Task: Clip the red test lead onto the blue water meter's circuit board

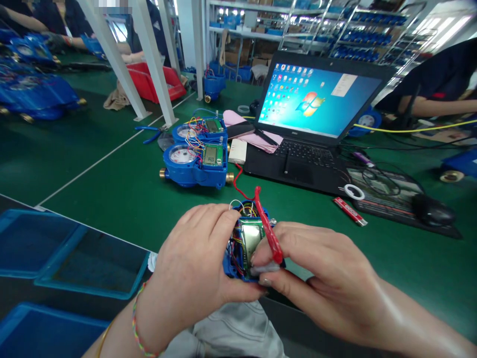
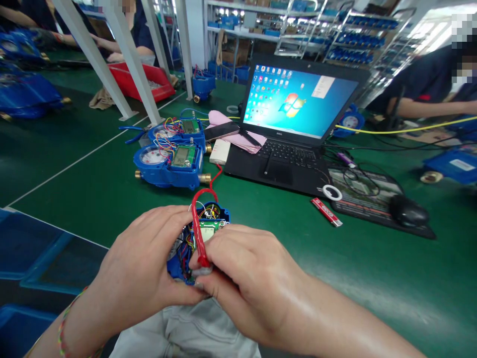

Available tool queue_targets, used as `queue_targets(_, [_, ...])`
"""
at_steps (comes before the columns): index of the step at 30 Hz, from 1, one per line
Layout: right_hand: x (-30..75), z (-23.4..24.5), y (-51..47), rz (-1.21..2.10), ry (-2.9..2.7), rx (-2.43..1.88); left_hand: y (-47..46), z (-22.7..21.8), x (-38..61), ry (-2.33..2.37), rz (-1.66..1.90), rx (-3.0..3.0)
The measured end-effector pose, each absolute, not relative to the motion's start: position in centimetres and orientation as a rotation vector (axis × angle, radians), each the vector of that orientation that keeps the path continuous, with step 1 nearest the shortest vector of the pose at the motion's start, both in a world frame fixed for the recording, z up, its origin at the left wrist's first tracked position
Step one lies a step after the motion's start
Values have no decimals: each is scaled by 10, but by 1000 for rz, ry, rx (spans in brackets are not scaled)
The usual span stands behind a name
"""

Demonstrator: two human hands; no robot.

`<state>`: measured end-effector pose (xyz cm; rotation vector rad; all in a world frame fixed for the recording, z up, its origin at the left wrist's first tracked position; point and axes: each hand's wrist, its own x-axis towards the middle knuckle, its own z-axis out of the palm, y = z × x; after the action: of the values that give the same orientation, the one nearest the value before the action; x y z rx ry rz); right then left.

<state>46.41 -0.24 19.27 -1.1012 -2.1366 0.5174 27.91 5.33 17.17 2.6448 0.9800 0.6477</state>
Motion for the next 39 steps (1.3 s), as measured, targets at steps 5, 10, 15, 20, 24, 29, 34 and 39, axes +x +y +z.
queue_targets(5, [464, 192, -3, 510, -2138, -1098, 53, 172, 279, 980, 646, 2648])
queue_targets(10, [464, 191, -2, 514, -2137, -1113, 53, 173, 280, 987, 636, 2649])
queue_targets(15, [463, 191, -2, 500, -2144, -1118, 54, 173, 281, 986, 633, 2662])
queue_targets(20, [463, 191, -3, 512, -2141, -1118, 54, 174, 281, 995, 625, 2651])
queue_targets(24, [462, 190, -4, 516, -2146, -1108, 53, 174, 281, 996, 630, 2624])
queue_targets(29, [460, 191, -2, 544, -2146, -1099, 52, 173, 281, 1007, 634, 2585])
queue_targets(34, [460, 195, -3, 567, -2168, -1182, 52, 170, 281, 1005, 678, 2575])
queue_targets(39, [459, 194, -6, 441, -2149, -1240, 54, 171, 283, 974, 760, 2579])
